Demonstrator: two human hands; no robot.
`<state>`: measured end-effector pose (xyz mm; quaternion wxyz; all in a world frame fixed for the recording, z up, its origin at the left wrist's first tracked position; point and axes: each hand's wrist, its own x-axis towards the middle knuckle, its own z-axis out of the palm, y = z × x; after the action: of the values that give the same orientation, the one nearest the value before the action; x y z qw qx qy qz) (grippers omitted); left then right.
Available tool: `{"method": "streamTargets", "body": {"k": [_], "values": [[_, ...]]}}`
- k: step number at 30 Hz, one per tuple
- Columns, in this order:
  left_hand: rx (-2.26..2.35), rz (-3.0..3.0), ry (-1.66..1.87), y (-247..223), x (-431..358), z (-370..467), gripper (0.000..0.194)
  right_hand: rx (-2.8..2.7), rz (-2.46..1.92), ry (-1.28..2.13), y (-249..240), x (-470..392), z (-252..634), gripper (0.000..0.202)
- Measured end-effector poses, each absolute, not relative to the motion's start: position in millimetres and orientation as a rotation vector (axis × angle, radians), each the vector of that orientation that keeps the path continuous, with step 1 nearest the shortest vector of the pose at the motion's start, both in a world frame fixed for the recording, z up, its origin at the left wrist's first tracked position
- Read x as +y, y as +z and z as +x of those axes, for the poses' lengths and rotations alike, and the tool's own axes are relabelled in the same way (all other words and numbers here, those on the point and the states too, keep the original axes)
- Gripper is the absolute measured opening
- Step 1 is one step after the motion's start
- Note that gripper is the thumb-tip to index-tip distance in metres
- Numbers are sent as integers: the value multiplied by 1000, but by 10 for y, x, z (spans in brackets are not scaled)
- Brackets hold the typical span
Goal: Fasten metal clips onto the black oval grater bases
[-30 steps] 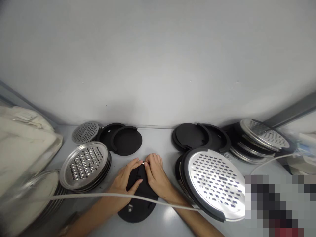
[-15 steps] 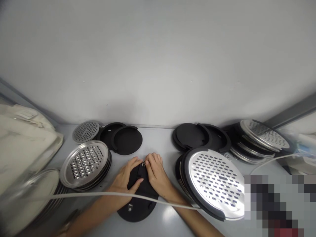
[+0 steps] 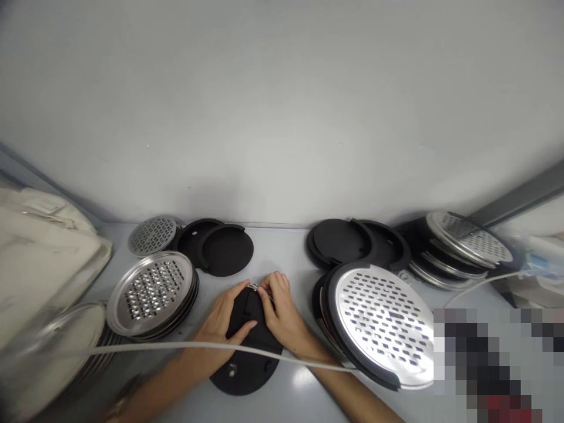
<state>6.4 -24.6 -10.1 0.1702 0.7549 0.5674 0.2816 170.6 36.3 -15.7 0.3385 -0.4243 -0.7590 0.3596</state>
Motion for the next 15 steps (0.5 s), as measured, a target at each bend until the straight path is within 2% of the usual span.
{"method": "streamTargets", "body": {"k": [4, 11, 15], "values": [[1600, 2114, 831, -105, -247, 54, 57, -1948, -1049, 955, -148, 350, 1714, 12], [1558, 1978, 1048, -38, -183, -5, 26, -1933, -912, 1003, -89, 347, 1720, 12], [1573, 2029, 1164, 40, -169, -29, 15, -2007, -847, 1016, -4, 306, 1729, 10]]}}
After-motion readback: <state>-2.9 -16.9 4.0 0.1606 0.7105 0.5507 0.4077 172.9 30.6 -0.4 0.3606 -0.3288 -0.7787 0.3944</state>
